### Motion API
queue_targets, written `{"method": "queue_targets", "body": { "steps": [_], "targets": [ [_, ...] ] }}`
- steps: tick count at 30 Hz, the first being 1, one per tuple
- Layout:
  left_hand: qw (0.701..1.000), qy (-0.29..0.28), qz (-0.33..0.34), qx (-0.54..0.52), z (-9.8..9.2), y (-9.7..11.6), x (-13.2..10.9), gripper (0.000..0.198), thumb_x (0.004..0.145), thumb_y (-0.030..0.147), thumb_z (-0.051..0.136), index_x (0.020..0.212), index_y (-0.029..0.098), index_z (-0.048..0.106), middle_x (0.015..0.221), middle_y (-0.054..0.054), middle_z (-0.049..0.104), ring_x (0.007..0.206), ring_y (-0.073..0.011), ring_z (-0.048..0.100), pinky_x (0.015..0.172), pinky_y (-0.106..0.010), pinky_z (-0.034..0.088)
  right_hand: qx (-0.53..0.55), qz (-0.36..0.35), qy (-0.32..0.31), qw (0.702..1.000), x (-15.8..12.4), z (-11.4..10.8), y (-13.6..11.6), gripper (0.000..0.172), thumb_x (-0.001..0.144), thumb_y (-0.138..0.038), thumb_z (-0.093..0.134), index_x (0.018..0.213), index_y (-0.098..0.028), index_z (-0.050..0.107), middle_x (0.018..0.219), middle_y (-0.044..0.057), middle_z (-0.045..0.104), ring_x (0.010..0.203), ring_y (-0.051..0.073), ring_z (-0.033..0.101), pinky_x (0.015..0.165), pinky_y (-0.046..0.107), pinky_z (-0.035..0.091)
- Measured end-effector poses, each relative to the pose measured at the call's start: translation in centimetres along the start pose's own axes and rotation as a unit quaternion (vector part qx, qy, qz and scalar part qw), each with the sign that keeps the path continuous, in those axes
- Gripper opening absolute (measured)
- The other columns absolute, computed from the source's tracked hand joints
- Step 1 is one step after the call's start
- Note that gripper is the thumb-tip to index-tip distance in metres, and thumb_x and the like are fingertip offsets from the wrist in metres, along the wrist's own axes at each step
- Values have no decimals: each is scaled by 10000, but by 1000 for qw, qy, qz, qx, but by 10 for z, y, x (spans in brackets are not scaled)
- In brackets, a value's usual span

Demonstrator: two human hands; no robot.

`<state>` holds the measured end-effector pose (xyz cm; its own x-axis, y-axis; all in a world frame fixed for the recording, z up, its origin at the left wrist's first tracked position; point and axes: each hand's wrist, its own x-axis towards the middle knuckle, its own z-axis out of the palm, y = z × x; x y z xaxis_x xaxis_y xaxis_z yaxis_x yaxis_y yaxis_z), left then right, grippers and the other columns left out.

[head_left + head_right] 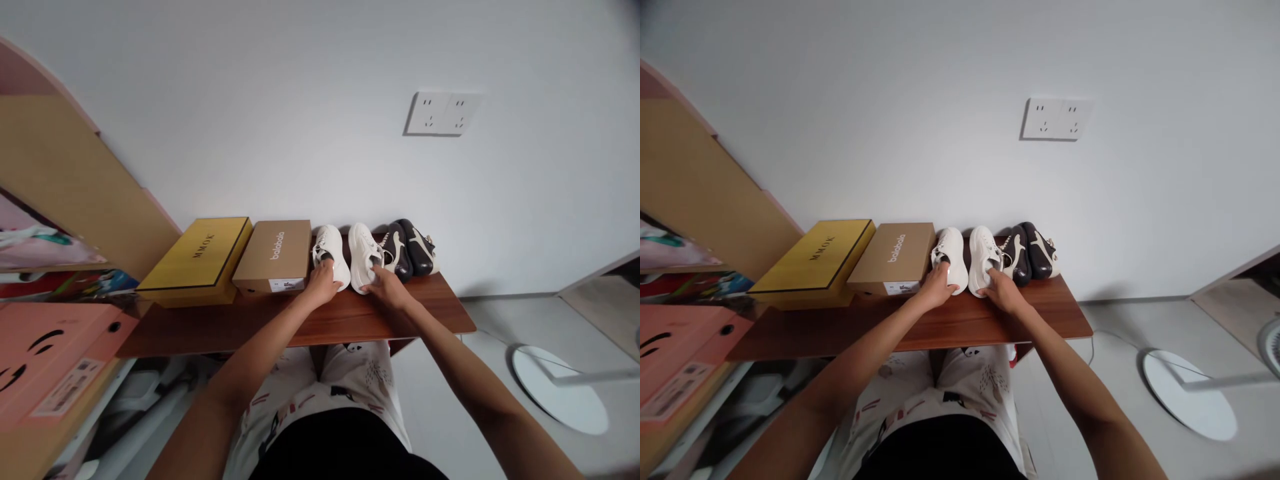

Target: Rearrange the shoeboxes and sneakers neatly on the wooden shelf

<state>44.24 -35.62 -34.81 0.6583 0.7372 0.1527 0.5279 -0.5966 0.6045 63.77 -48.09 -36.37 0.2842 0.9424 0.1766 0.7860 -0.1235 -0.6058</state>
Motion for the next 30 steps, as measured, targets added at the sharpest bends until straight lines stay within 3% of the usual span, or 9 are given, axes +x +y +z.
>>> {"method": "queue_targets", "body": {
  "steps": [3, 7, 12, 21, 26, 30],
  "targets": [
    [991, -46, 28, 119, -2, 13, 6, 455, 739, 151, 747, 1132, 133, 519, 1226, -226, 597, 1226, -363, 560, 1032, -434, 401, -140, -30, -63, 988, 14, -8, -14, 298, 759, -292, 744, 993, -186, 594, 951, 109, 711, 921, 269, 652, 813, 323, 439],
    [976, -78, 57, 194, -1, 23, 16, 462, 753, 125, 727, 1161, 111, 511, 1227, -253, 596, 1201, -368, 577, 1020, -441, 396, -228, -42, -97, 968, 33, -10, -31, 361, 744, -232, 767, 1049, -187, 578, 1058, 173, 719, 1023, 321, 662, 842, 335, 431],
    [975, -106, 58, 188, 1, 20, 27, 476, 720, 127, 752, 1142, 127, 531, 1227, -243, 600, 1203, -369, 582, 1037, -455, 384, -246, -29, -105, 963, 43, -4, -33, 392, 743, -234, 777, 1079, -191, 579, 1082, 173, 724, 1036, 329, 672, 845, 341, 445],
    [973, -101, 51, 200, 6, 15, 32, 457, 692, 49, 743, 1118, 94, 583, 1193, -267, 596, 1197, -408, 566, 1043, -492, 370, -260, -34, -121, 957, 50, 3, -33, 390, 741, -208, 777, 1085, -169, 598, 1051, 195, 720, 998, 352, 674, 856, 380, 457],
    [973, -61, 50, 216, 3, 19, 24, 458, 725, 89, 730, 1155, 114, 572, 1213, -238, 574, 1216, -388, 527, 1047, -483, 360, -224, -51, -68, 971, 42, 7, -34, 432, 734, -160, 762, 1137, -166, 608, 1157, 183, 670, 1103, 331, 613, 973, 404, 429],
    [984, -15, 85, 153, 7, 35, 14, 582, 773, 163, 715, 1315, 155, 503, 1303, -198, 536, 1274, -357, 475, 1094, -469, 334, -117, -91, 29, 989, 20, -6, -10, 438, 824, -281, 687, 1231, -150, 592, 1243, 179, 615, 1179, 313, 552, 1035, 427, 410]
  ]
}}
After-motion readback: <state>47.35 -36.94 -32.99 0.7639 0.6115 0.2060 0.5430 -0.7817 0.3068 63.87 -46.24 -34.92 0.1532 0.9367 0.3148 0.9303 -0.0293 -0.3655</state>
